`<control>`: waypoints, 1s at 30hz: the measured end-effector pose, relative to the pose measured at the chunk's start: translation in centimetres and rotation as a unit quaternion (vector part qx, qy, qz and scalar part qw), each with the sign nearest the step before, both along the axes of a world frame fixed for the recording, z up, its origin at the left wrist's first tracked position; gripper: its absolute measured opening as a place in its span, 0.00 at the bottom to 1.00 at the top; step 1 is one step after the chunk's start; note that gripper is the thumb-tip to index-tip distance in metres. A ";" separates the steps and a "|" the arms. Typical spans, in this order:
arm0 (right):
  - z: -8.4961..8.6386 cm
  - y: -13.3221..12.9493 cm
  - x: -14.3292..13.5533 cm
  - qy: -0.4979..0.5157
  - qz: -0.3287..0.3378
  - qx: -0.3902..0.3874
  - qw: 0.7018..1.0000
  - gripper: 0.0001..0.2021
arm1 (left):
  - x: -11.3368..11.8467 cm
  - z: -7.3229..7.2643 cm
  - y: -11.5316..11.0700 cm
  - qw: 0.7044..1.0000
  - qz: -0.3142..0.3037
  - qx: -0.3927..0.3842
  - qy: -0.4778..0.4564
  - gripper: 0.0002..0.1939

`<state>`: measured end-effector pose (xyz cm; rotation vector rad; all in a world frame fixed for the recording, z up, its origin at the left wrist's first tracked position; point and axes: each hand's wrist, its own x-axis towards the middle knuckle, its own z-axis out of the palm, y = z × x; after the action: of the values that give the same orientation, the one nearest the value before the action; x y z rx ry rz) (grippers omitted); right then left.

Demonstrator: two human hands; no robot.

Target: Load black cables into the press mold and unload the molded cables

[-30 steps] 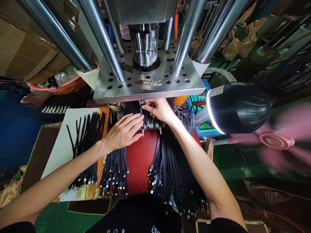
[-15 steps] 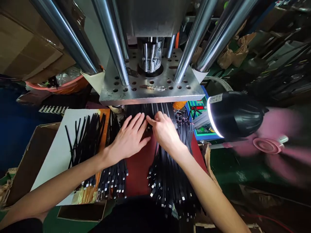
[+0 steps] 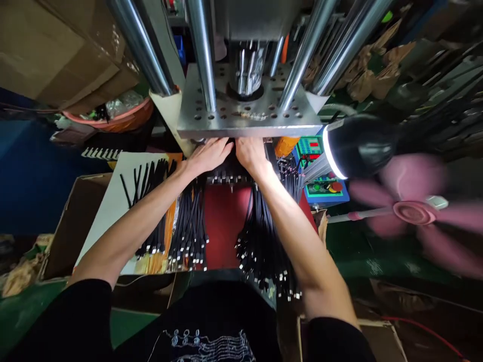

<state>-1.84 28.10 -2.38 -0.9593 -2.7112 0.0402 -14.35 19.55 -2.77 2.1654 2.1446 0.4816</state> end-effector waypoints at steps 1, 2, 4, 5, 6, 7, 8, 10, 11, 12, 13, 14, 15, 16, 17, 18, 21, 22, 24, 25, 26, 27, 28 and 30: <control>-0.2 -2.5 1.5 0.004 0.000 -0.005 1.000 0.25 | 0.8 0.2 -2.9 0.999 -0.007 0.018 -0.043 0.19; -0.7 -5.6 3.2 0.006 -0.002 -0.015 1.000 0.24 | 1.7 0.4 -6.5 0.995 -0.020 0.033 -0.090 0.20; -2.2 -13.0 6.6 -0.001 0.024 -0.075 0.997 0.16 | 3.4 0.6 -14.7 0.980 -0.045 0.022 -0.191 0.21; -3.2 -16.9 8.1 -0.025 0.041 -0.135 0.990 0.09 | 4.2 0.6 -18.8 0.968 -0.036 -0.015 -0.250 0.20; -4.2 -20.4 9.1 -0.060 0.049 -0.192 0.978 0.04 | 4.8 0.4 -22.6 0.949 -0.007 -0.068 -0.307 0.19; -5.2 -23.5 9.8 -0.093 0.042 -0.226 0.969 0.02 | 5.4 -0.1 -25.9 0.925 0.029 -0.117 -0.361 0.17; -6.1 -25.9 10.1 -0.117 0.024 -0.241 0.963 0.01 | 5.9 -0.7 -28.7 0.894 0.079 -0.149 -0.414 0.16; -7.4 -28.6 10.0 -0.142 -0.018 -0.254 0.957 0.04 | 7.0 -2.6 -32.4 0.820 0.176 -0.193 -0.509 0.17; -7.7 -29.0 9.8 -0.143 -0.037 -0.259 0.954 0.05 | 7.7 -3.6 -33.4 0.782 0.212 -0.207 -0.549 0.19; -7.9 -29.1 9.9 -0.140 -0.051 -0.271 0.951 0.05 | 8.4 -4.5 -33.9 0.745 0.236 -0.218 -0.585 0.21; -7.8 -29.0 10.3 -0.131 -0.058 -0.292 0.946 0.05 | 9.3 -5.4 -34.0 0.711 0.249 -0.225 -0.618 0.24; -7.7 -28.9 11.0 -0.118 -0.057 -0.323 0.937 0.04 | 10.2 -6.1 -33.7 0.677 0.255 -0.226 -0.652 0.28; -7.4 -28.7 12.1 -0.099 -0.048 -0.366 0.924 0.04 | 11.1 -6.7 -33.3 0.643 0.257 -0.220 -0.687 0.32; -7.1 -28.7 13.4 -0.079 -0.031 -0.421 0.903 0.04 | 12.1 -7.1 -32.6 0.609 0.260 -0.205 -0.721 0.35; -6.9 -28.7 15.0 -0.062 -0.010 -0.488 0.870 0.03 | 13.0 -7.3 -31.9 0.575 0.263 -0.185 -0.752 0.36; -6.8 -28.7 16.7 -0.048 0.007 -0.560 0.827 0.03 | 13.8 -7.4 -31.2 0.544 0.266 -0.165 -0.778 0.36; -7.3 -28.8 21.0 0.035 -0.072 -0.716 0.693 0.13 | 15.3 -7.1 -29.3 0.541 0.257 -0.136 -0.789 0.28; -7.7 -28.8 21.8 0.096 -0.135 -0.730 0.663 0.19 | 15.5 -6.8 -28.8 0.574 0.243 -0.146 -0.769 0.26; -8.4 -28.9 22.3 0.243 -0.255 -0.705 0.615 0.29 | 15.7 -6.2 -28.1 0.649 0.202 -0.181 -0.711 0.25; -8.7 -29.2 22.1 0.303 -0.288 -0.687 0.595 0.31 | 15.7 -5.9 -27.7 0.677 0.180 -0.199 -0.685 0.24; -8.8 -29.5 21.8 0.347 -0.302 -0.674 0.578 0.32 | 15.8 -5.7 -27.2 0.695 0.160 -0.213 -0.668 0.24; -8.8 -30.0 21.4 0.374 -0.302 -0.668 0.568 0.32 | 15.9 -5.6 -26.7 0.704 0.146 -0.220 -0.659 0.23; -8.7 -30.6 21.0 0.386 -0.292 -0.666 0.568 0.32 | 16.0 -5.5 -26.2 0.705 0.137 -0.223 -0.659 0.24; -8.4 -31.9 20.9 0.374 -0.234 -0.663 0.604 0.31 | 16.3 -5.6 -25.0 0.673 0.139 -0.223 -0.692 0.24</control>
<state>19.01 -3.79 -10.74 -1.3918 -1.1893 2.0004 1.97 -5.43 -8.41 0.5970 1.3267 1.0029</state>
